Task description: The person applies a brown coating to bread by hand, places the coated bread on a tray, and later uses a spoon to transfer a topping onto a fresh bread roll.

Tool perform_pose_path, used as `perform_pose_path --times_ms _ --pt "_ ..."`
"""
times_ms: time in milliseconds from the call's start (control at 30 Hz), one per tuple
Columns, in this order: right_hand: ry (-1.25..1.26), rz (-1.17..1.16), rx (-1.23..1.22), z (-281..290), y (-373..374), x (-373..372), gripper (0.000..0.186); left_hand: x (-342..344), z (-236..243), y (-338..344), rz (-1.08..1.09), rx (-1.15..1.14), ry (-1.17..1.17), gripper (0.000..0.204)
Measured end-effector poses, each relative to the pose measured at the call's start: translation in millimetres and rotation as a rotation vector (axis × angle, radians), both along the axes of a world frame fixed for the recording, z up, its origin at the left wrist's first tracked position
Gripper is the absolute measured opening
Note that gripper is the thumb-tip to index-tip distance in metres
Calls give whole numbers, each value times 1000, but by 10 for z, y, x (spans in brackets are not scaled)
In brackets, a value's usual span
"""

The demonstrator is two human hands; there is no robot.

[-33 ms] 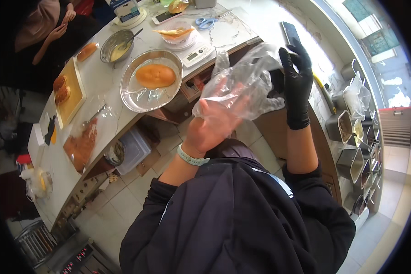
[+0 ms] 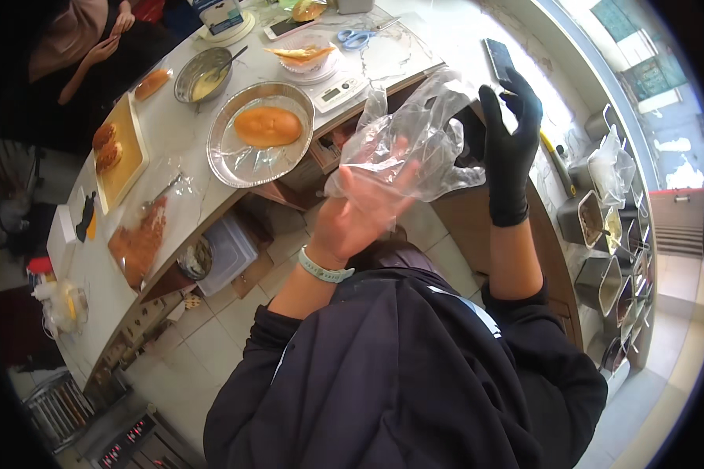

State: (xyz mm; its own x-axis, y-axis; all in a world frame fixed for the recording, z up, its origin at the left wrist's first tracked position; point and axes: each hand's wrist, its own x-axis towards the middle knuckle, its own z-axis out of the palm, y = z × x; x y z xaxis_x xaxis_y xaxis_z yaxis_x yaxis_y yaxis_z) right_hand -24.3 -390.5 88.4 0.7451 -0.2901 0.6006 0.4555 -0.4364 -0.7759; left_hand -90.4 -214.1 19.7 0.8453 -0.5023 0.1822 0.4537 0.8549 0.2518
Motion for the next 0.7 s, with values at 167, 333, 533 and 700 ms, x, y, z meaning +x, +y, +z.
perform_pose_path --times_ms 167,333,533,700 --pt "106 629 -529 55 354 -528 27 -143 98 40 158 202 -53 59" --pt "29 606 -484 -237 259 -559 21 -217 262 -348 542 302 69 51" --pt "-122 575 -568 -347 109 -527 19 -215 47 -671 847 290 378 47" --pt "-93 874 -512 -471 144 -641 16 -339 -121 -619 705 -27 276 65"
